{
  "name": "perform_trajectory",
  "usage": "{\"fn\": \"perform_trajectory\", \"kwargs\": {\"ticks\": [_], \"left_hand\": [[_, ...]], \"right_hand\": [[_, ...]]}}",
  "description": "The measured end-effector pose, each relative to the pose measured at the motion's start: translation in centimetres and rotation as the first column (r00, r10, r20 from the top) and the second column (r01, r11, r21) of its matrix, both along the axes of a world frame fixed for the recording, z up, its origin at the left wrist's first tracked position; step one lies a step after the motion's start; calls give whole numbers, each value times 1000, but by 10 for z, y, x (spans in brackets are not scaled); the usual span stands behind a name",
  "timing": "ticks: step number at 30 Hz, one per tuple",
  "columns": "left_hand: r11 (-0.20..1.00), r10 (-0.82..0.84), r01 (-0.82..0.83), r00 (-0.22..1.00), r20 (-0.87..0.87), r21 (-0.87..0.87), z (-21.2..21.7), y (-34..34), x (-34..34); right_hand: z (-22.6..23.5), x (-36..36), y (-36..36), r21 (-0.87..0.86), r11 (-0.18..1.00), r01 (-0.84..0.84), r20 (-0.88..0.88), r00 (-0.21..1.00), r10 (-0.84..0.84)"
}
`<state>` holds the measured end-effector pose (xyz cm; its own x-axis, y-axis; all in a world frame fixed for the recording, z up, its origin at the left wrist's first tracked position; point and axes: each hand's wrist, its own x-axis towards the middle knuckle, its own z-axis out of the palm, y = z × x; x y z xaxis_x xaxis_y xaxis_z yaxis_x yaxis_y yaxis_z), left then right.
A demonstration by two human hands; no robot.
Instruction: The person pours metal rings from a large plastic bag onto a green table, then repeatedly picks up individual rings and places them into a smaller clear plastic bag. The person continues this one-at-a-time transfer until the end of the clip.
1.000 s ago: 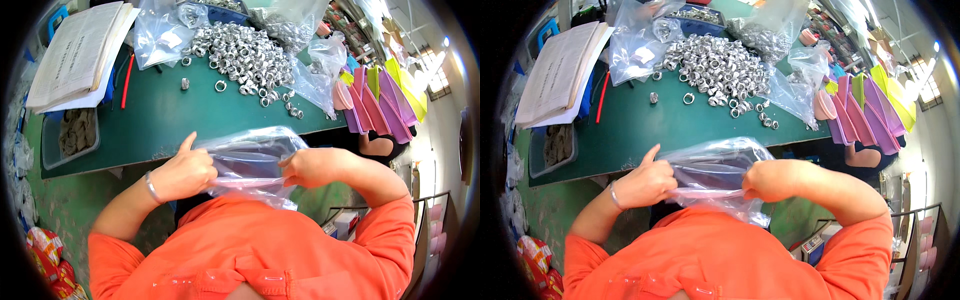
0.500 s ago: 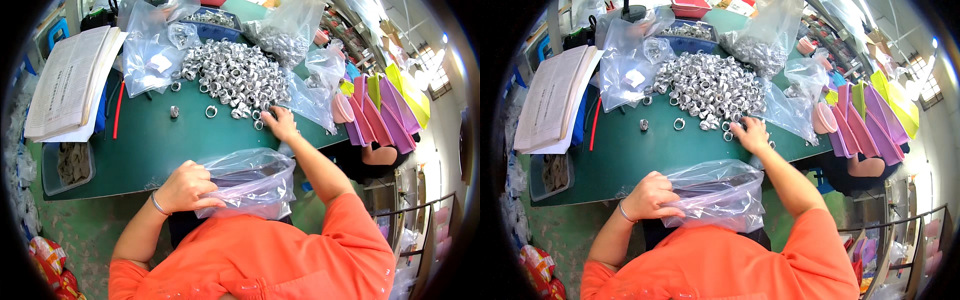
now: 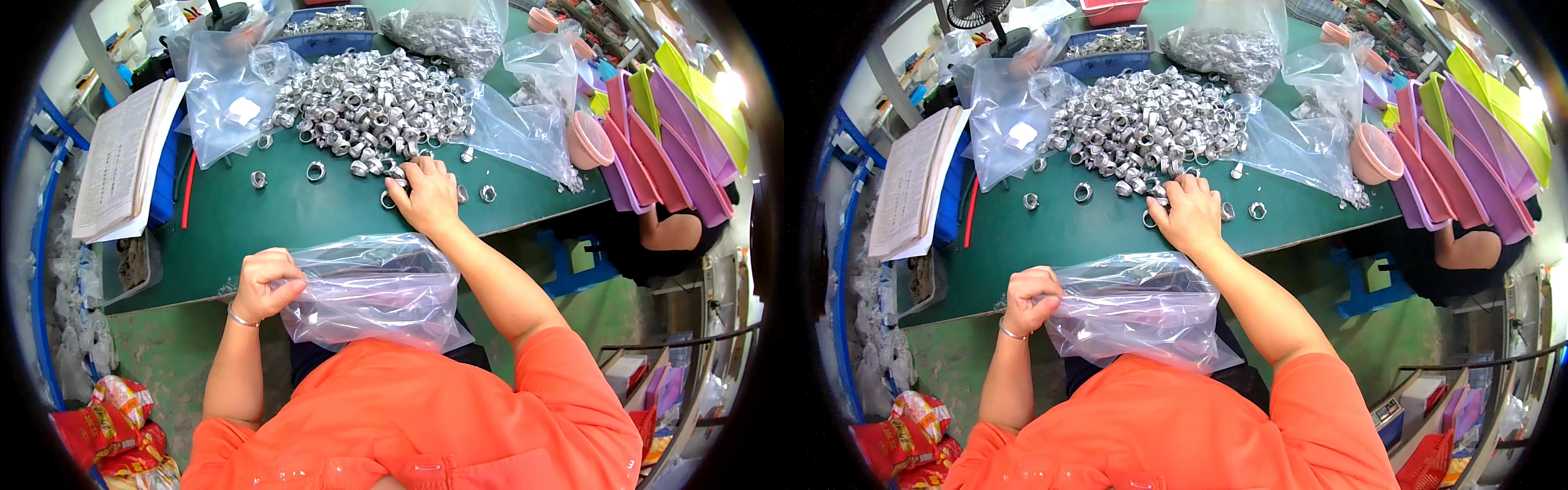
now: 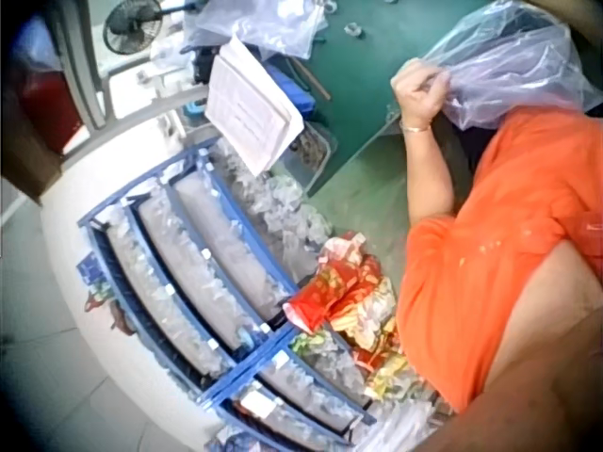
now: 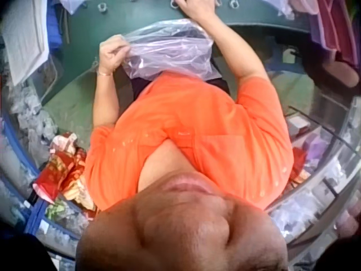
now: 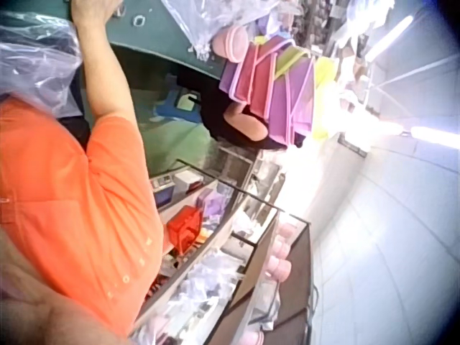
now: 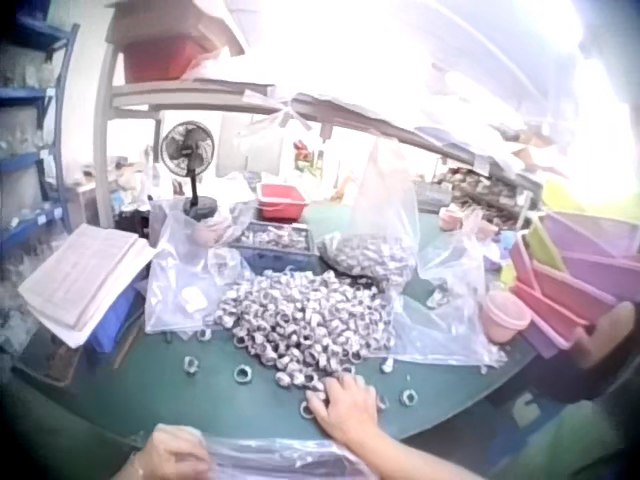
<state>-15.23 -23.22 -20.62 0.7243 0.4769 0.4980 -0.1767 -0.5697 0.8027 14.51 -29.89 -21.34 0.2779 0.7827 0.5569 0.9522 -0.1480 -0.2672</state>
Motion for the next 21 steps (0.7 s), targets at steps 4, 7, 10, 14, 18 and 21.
{"fn": "perform_trajectory", "kwargs": {"ticks": [4,7,10,14,18,21], "left_hand": [[997,72,-72,997,-41,-5,-1,-2,0],[997,81,-82,995,-62,-7,3,-2,2],[996,86,-86,995,-42,1,3,-4,5],[991,35,-27,998,-59,128,19,-20,6],[827,-210,208,976,-56,522,95,-50,23],[751,-269,309,950,-157,584,106,-77,27]], "right_hand": [[2,-1,1,-41,999,-5,-48,999,3],[8,3,0,113,993,-33,-135,990,48],[13,14,-11,428,884,-188,-179,941,287],[58,-20,-47,114,673,-731,-383,592,709],[90,-44,-86,-574,-52,-817,-757,506,414],[92,-36,-112,-870,62,-490,-317,650,690]]}}
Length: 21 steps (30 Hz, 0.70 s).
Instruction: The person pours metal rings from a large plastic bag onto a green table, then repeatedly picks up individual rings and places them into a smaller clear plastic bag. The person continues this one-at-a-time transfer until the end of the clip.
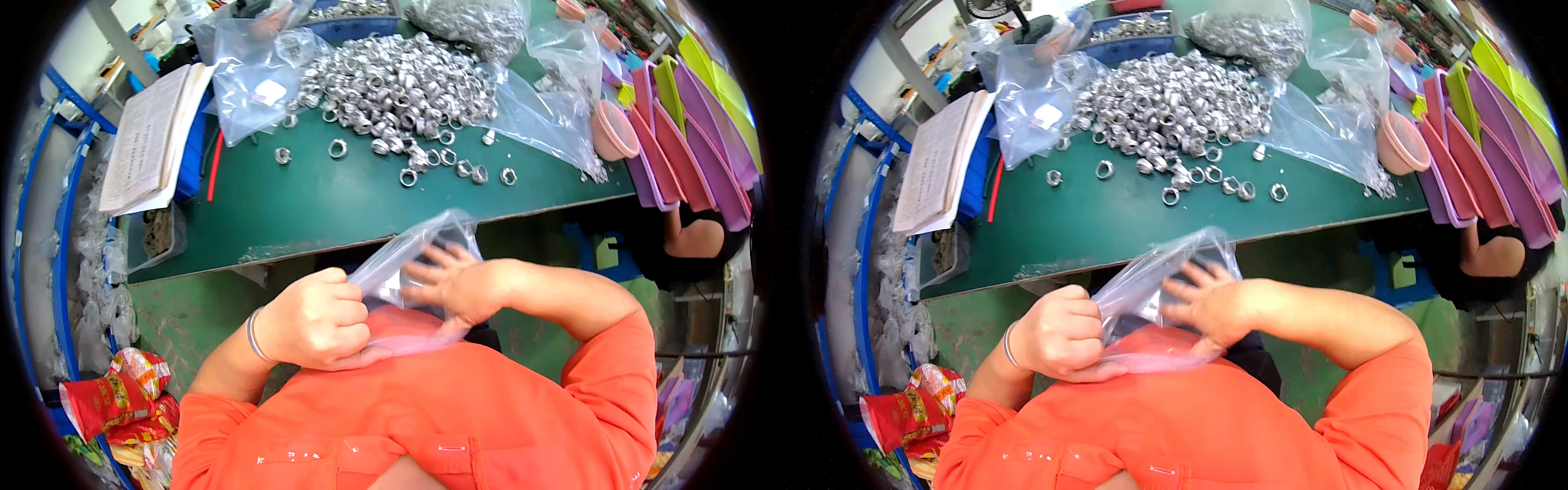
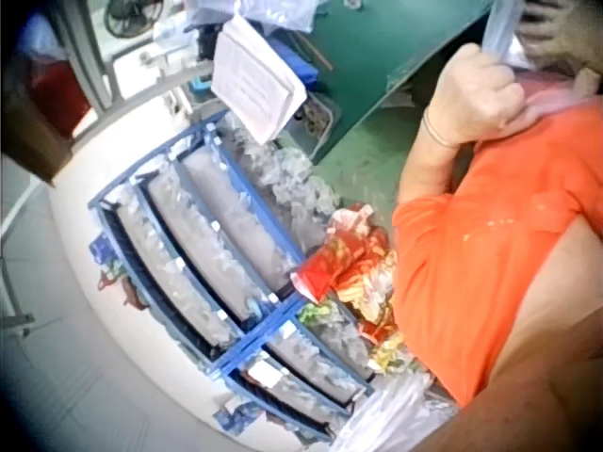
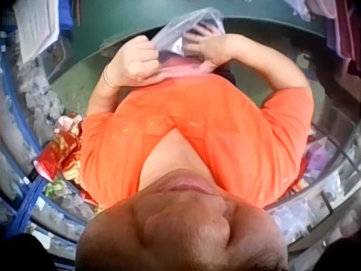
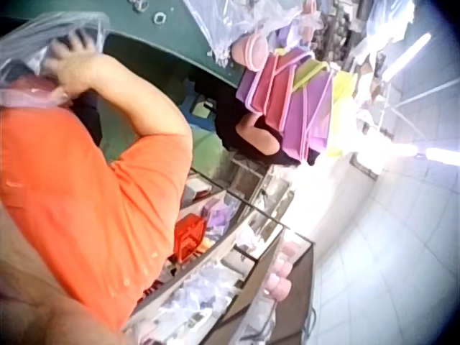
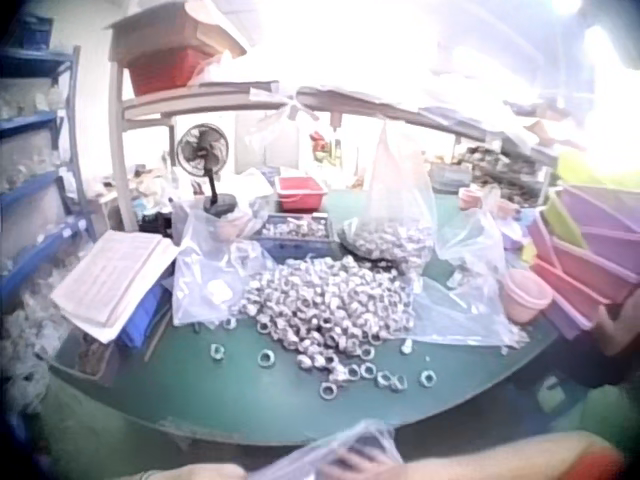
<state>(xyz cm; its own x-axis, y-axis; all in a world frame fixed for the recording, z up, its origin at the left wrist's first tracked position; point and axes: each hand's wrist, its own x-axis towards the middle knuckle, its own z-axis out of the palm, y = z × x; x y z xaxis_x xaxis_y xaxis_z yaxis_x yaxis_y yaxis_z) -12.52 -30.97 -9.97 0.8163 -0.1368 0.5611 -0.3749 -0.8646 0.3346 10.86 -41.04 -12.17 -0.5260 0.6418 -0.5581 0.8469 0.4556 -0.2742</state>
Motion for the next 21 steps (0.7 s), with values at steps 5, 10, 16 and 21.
{"fn": "perform_trajectory", "kwargs": {"ticks": [5,10,16,21], "left_hand": [[975,210,-219,959,-190,-26,-55,9,3],[937,225,-270,952,-209,-220,-67,32,-5],[878,115,-196,972,-206,-436,-89,57,12],[761,153,-183,983,-102,-623,-104,59,13]], "right_hand": [[-37,29,-16,-48,972,230,-216,948,-235],[-28,85,4,565,354,746,-700,660,-272],[-73,119,14,504,40,863,-657,413,-631],[-73,110,25,292,-2,956,-807,245,-538]]}}
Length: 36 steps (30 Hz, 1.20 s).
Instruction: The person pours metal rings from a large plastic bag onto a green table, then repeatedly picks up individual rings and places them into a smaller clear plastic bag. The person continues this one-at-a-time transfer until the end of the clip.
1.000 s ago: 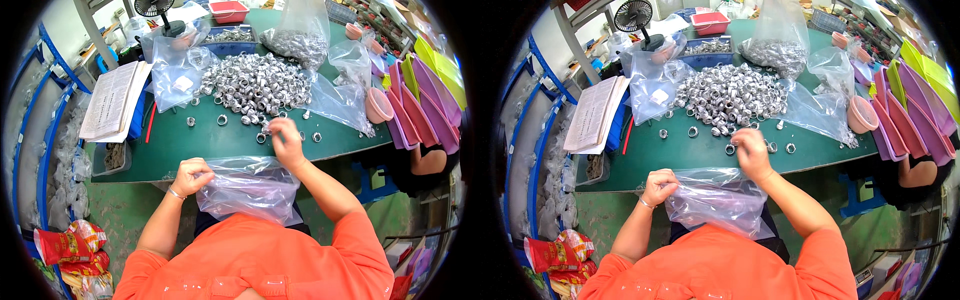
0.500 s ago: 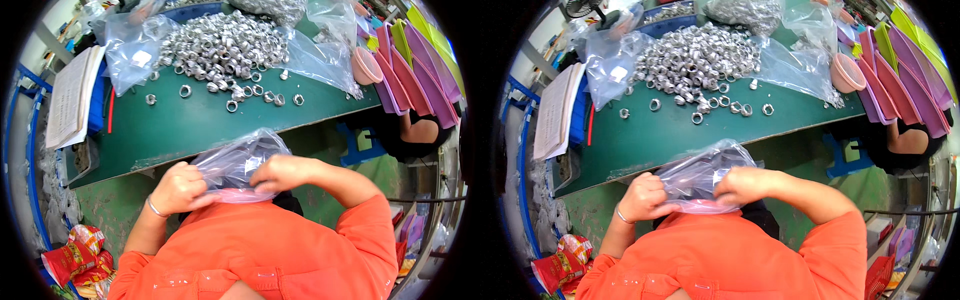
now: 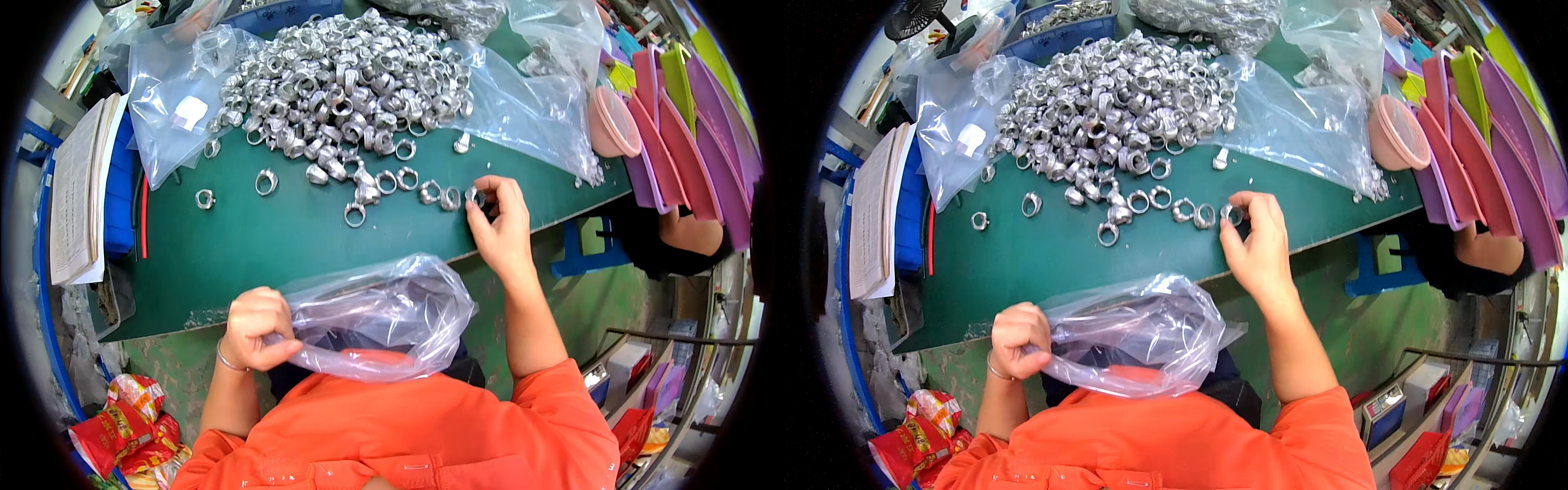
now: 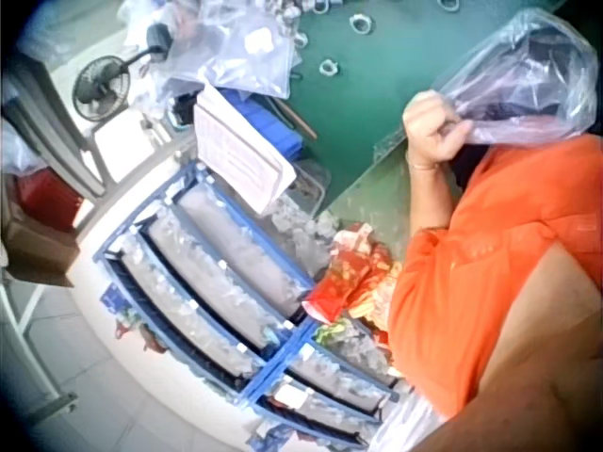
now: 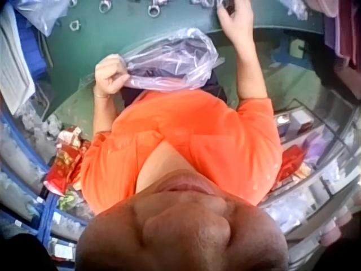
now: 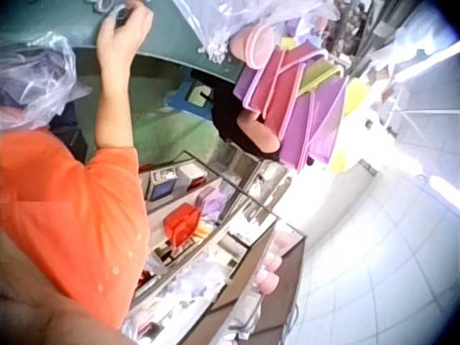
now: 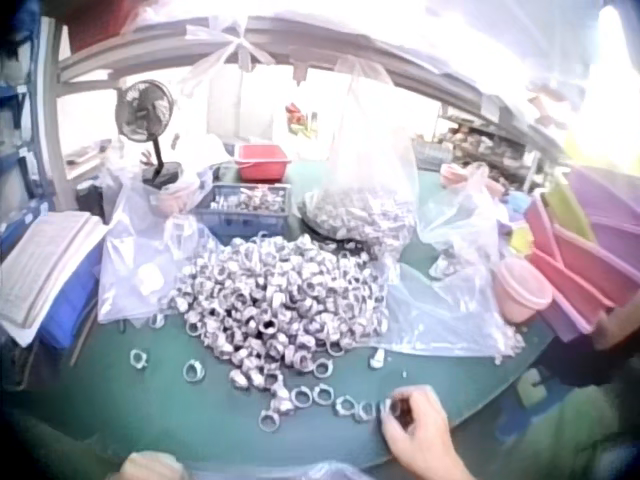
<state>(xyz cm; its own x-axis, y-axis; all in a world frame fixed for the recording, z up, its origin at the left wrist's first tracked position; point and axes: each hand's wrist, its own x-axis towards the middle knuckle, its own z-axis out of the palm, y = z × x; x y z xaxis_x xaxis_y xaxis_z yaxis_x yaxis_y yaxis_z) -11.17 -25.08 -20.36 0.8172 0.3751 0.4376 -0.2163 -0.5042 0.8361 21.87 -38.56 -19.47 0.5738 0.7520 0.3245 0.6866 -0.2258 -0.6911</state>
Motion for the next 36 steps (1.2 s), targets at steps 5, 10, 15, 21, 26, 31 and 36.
{"fn": "perform_trajectory", "kwargs": {"ticks": [5,10,15,21,26,31,36], "left_hand": [[999,44,-44,999,6,12,0,-3,2],[999,41,-41,999,0,-2,-1,-2,1],[999,38,-39,999,12,4,-3,-1,0],[999,48,-47,998,38,-21,-3,-1,0],[998,49,-47,998,44,-36,-3,0,0],[998,49,-47,998,49,-33,-4,-1,-1],[998,58,-57,997,54,-32,-4,-2,0]], "right_hand": [[-2,-6,16,-107,971,-213,205,951,231],[-2,-17,17,-44,958,-285,-6,959,285],[-9,-27,17,211,923,-323,-348,857,380],[-5,-30,17,138,950,-281,-322,894,311],[-5,-34,18,120,949,-292,-419,852,315],[-9,-30,7,128,953,-276,-295,906,302],[-7,-30,4,116,946,-301,-219,922,320]]}}
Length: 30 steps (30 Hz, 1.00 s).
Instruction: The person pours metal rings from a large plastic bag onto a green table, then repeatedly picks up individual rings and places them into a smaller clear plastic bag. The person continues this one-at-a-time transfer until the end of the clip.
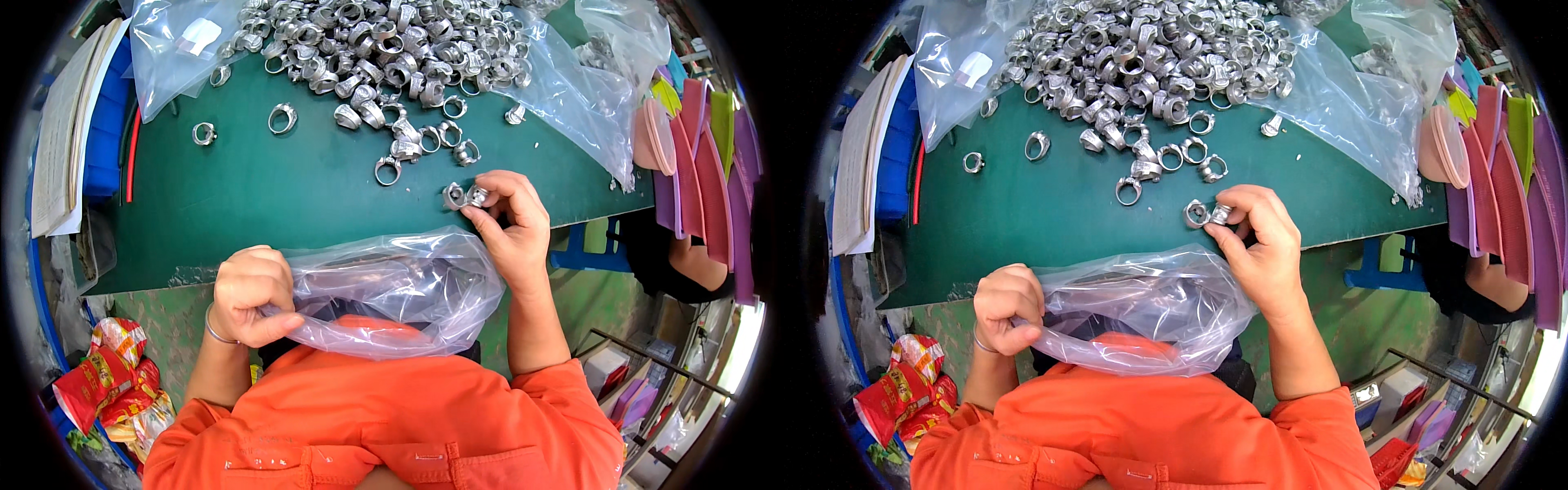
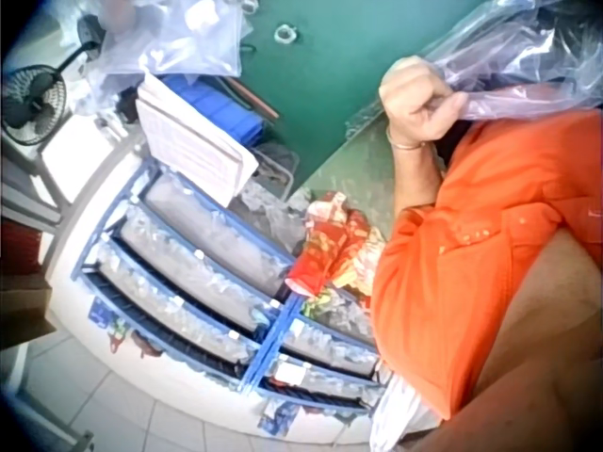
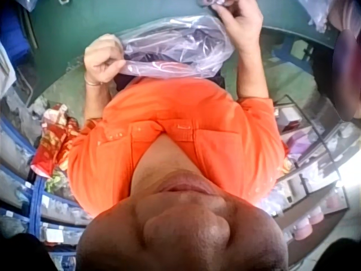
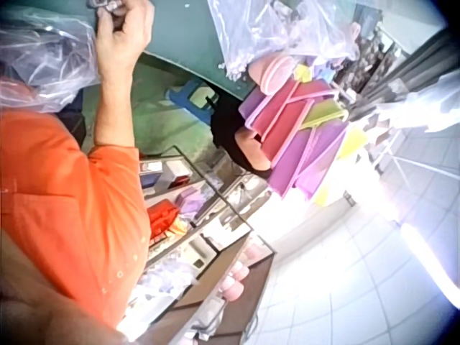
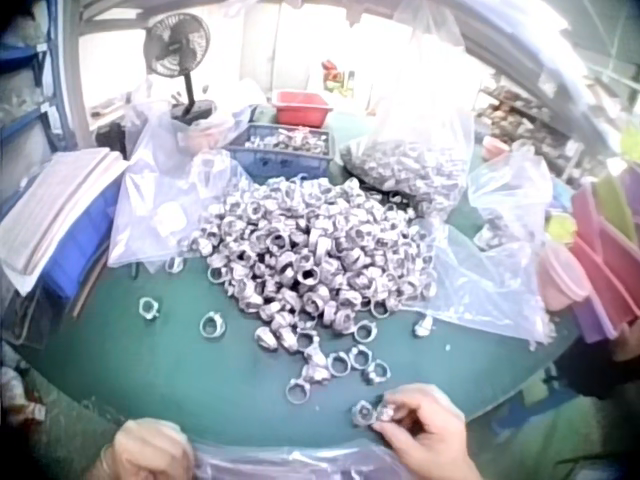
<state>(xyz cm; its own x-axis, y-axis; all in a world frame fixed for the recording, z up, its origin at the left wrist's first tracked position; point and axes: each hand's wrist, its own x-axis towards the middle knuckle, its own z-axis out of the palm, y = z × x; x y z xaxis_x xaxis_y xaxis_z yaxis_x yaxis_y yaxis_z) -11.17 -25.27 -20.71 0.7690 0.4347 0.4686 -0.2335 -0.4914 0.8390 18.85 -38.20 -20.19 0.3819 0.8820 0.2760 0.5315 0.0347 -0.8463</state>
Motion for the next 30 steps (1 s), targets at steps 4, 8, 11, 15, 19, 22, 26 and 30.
{"fn": "perform_trajectory", "kwargs": {"ticks": [4,8,11,15,19,22,26,30], "left_hand": [[1000,-1,1,1000,3,-29,0,0,0],[999,6,-6,1000,5,-45,-1,-1,-2],[999,-3,4,1000,14,-52,0,-1,-2],[999,-4,5,1000,21,-48,0,0,-1],[999,-2,3,1000,24,-44,0,0,-2],[999,6,-5,1000,29,-44,0,-1,-1],[999,12,-10,1000,26,-44,0,-1,-2],[999,19,-18,999,33,-39,-2,-1,-2]], "right_hand": [[5,-4,0,-51,998,-21,-13,1000,21],[10,-5,1,-64,998,21,302,953,-1],[8,-1,-2,-73,997,16,275,961,5],[12,-3,-3,-5,1000,25,243,970,-23],[14,0,-3,-54,996,-71,206,975,80],[12,-5,0,-36,995,-93,179,979,98],[6,7,10,157,984,86,210,971,-118],[10,26,30,35,984,177,292,939,-179]]}}
